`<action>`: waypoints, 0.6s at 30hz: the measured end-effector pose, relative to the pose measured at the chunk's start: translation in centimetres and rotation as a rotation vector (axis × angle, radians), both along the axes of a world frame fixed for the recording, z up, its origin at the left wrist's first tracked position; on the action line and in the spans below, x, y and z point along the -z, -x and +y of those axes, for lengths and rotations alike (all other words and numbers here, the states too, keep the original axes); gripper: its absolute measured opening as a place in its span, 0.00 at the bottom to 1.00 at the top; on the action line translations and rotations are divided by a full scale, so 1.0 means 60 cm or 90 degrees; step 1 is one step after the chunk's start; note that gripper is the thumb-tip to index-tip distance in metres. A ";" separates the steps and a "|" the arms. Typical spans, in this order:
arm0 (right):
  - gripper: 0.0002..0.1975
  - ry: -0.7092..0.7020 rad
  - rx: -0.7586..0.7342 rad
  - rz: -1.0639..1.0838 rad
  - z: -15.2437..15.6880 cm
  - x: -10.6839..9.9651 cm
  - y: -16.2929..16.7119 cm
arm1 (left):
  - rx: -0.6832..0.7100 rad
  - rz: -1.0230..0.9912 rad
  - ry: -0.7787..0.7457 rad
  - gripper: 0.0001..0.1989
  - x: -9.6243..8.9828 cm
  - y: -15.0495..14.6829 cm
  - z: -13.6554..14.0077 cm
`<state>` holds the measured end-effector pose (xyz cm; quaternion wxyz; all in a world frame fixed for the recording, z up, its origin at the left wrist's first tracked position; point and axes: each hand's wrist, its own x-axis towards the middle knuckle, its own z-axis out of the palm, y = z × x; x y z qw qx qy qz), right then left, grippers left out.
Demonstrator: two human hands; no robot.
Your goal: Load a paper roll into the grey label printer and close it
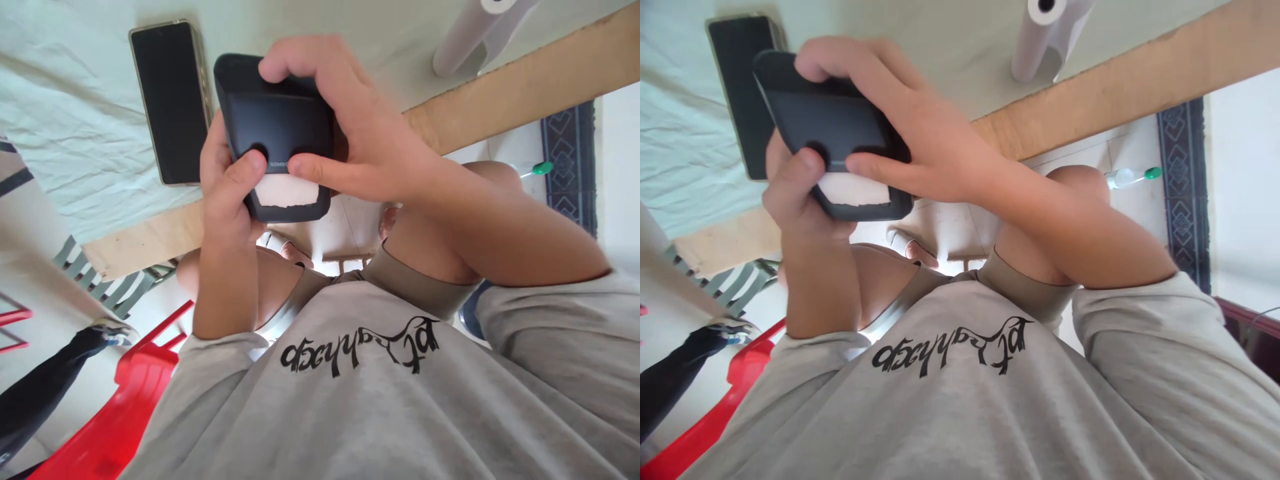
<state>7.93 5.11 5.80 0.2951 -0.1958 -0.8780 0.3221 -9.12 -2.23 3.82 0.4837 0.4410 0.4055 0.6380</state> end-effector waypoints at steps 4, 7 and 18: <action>0.28 -0.028 0.000 0.019 0.002 0.004 0.001 | 0.015 0.027 0.021 0.22 -0.005 0.010 0.002; 0.29 -0.033 -0.014 0.032 -0.003 0.003 -0.004 | 0.031 0.035 0.047 0.26 -0.010 0.017 0.005; 0.36 -0.043 -0.019 -0.034 -0.024 0.013 -0.039 | 0.092 0.021 0.038 0.35 -0.015 0.018 0.006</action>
